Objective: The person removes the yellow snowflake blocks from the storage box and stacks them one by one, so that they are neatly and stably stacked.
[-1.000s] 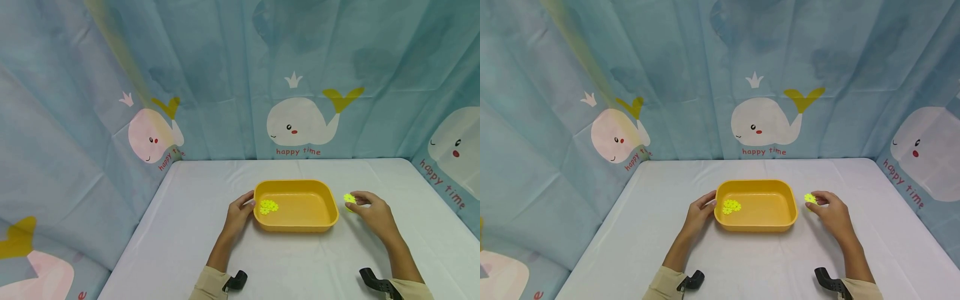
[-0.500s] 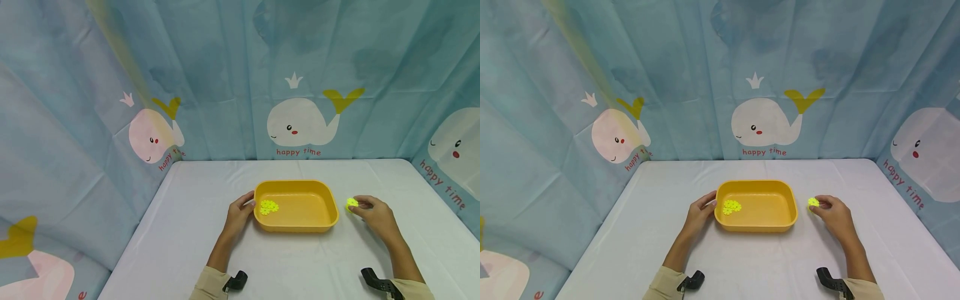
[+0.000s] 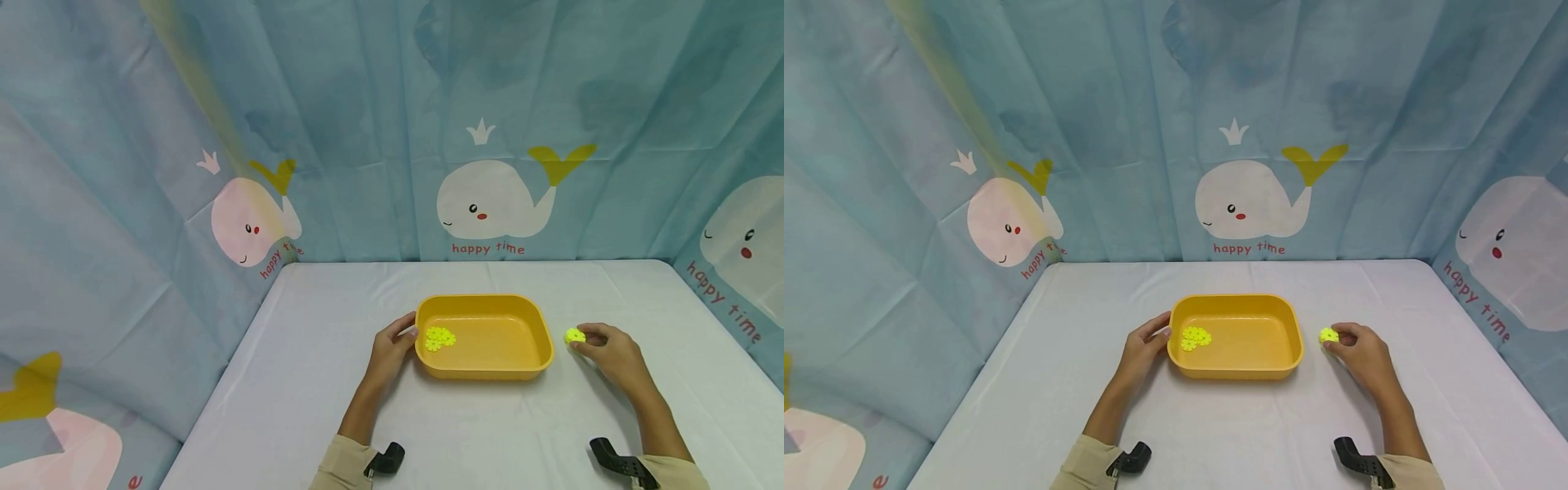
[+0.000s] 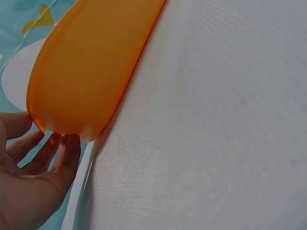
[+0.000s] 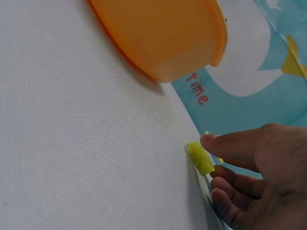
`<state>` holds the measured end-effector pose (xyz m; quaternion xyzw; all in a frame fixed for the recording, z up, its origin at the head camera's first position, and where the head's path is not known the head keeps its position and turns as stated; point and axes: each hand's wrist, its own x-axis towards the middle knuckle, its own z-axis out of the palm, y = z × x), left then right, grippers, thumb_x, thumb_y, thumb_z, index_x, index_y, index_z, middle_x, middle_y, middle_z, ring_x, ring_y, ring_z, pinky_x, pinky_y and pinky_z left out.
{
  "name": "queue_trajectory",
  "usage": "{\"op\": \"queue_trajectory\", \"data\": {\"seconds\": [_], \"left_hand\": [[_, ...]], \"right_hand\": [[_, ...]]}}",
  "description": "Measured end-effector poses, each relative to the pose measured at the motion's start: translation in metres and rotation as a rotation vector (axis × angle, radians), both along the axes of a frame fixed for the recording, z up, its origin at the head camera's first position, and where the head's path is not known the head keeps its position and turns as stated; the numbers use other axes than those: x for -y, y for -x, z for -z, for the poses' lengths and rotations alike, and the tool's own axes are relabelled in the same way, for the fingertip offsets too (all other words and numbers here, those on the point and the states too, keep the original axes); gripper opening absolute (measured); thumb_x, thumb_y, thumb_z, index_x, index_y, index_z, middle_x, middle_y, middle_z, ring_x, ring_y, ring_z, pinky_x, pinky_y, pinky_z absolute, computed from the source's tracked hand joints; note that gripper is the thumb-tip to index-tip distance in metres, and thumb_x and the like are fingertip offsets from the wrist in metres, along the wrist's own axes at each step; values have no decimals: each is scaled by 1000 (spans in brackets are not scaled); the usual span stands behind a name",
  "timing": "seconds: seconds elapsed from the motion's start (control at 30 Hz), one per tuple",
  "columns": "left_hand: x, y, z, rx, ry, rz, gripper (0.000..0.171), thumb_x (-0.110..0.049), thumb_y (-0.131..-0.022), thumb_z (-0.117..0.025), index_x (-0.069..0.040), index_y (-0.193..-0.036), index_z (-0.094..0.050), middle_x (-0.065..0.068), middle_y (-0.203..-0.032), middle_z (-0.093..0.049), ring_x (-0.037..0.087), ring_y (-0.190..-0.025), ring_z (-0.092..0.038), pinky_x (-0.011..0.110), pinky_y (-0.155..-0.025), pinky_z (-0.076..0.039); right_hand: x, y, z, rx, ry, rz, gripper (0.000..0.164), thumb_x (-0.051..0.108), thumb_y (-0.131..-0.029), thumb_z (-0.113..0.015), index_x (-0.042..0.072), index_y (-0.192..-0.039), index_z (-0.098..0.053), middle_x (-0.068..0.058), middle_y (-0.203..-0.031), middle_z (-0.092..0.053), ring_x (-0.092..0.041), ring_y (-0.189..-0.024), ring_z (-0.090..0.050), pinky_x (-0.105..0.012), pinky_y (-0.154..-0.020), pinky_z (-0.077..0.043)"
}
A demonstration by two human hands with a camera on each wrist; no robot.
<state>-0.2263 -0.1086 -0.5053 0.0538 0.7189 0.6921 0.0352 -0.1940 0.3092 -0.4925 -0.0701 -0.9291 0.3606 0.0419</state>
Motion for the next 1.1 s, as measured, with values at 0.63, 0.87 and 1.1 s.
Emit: {"op": "queue_trajectory", "data": {"seconds": [0.63,0.87,1.1], "left_hand": [[-1,1,0,23,5,-19,46,-22,-106,-65,-14,-152,-60,7,-154,-58,27,-137,-61,29,-109,-54],[-1,0,-1,23,4,-15,46,-23,-107,-64,-14,-152,-59,7,-155,-58,27,-137,-61,30,-109,-54],[-1,0,-1,22,-5,-9,46,-21,-107,-64,-14,-152,-59,7,-155,-58,28,-138,-60,28,-109,-54]], "right_hand": [[2,-1,3,4,-26,-18,51,18,-98,-74,-11,-138,-60,-31,-119,-65,-42,-105,-63,-46,-81,-57],[2,0,2,2,-32,-17,52,18,-98,-75,-10,-139,-59,-32,-120,-64,-43,-106,-62,-51,-83,-57],[1,-2,-1,-16,-20,-9,55,20,-97,-76,-9,-141,-58,-33,-126,-65,-46,-110,-64,-48,-82,-60]]}}
